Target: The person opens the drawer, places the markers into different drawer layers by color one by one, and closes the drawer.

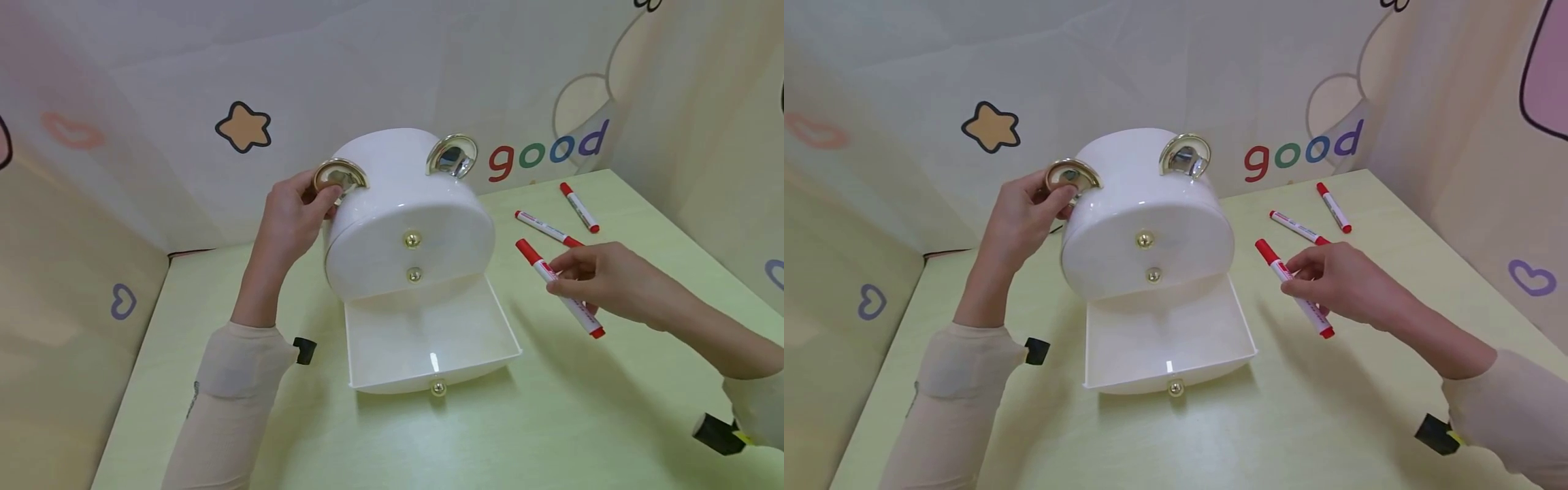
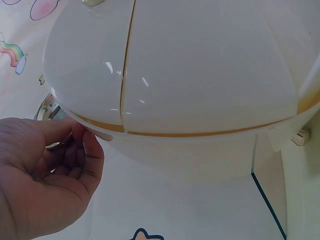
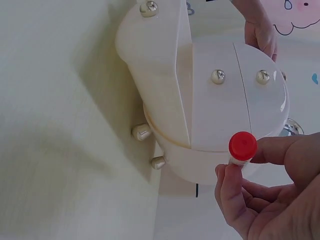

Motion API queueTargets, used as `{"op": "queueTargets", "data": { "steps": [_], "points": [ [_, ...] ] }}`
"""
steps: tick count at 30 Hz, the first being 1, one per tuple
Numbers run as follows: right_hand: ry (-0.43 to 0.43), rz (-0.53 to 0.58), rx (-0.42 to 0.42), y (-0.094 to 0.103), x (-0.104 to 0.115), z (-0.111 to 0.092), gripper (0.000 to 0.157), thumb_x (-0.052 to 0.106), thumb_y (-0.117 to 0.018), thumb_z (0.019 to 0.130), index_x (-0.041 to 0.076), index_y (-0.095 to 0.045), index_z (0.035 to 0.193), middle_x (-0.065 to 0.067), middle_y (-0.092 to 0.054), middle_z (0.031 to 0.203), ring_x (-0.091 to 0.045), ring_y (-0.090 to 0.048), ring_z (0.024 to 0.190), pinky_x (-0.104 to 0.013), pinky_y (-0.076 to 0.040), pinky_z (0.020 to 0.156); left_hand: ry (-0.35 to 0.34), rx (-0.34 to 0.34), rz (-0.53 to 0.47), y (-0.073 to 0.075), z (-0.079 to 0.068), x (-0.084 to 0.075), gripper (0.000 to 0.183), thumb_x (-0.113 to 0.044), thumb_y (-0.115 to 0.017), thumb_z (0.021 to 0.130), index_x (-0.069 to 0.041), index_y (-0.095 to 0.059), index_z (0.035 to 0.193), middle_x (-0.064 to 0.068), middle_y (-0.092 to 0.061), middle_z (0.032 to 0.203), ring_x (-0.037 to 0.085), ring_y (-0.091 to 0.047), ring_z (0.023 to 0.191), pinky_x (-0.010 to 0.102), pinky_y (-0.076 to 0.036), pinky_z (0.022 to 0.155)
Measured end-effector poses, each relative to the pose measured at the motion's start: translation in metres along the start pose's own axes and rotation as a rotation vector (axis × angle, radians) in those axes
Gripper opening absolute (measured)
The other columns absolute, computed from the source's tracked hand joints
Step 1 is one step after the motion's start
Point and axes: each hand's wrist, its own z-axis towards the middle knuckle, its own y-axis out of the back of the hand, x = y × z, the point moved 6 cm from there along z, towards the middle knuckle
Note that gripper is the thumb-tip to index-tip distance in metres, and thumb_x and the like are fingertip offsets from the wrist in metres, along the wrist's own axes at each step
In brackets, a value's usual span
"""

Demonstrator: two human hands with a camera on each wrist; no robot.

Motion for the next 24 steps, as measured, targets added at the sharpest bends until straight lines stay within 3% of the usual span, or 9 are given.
{"op": "queueTargets", "data": {
  "steps": [12, 24],
  "points": [
    [0.035, 0.091, 0.096, -0.016, 0.018, -0.017, 0.040, 0.018, -0.074, 0.096, -0.005, -0.064, 0.128, -0.004, -0.068, 0.090, -0.020, -0.061, 0.067, -0.030, -0.054, 0.057, 0.002, -0.003, -0.005, 0.000, 0.000, 0.000, 0.025, -0.017, -0.061, 0.106, 0.002, -0.065, 0.123, 0.015, -0.062, 0.105, 0.022, -0.061, 0.092, 0.021, -0.055, 0.079],
    [0.024, 0.180, 0.213, -0.037, 0.029, -0.020, 0.037, 0.018, -0.076, 0.095, -0.003, -0.066, 0.124, -0.005, -0.063, 0.082, -0.020, -0.058, 0.065, -0.028, -0.053, 0.057, -0.003, -0.006, -0.007, 0.000, 0.000, 0.000, 0.024, -0.016, -0.061, 0.106, 0.002, -0.066, 0.120, 0.015, -0.061, 0.101, 0.022, -0.060, 0.090, 0.021, -0.054, 0.077]
  ]
}}
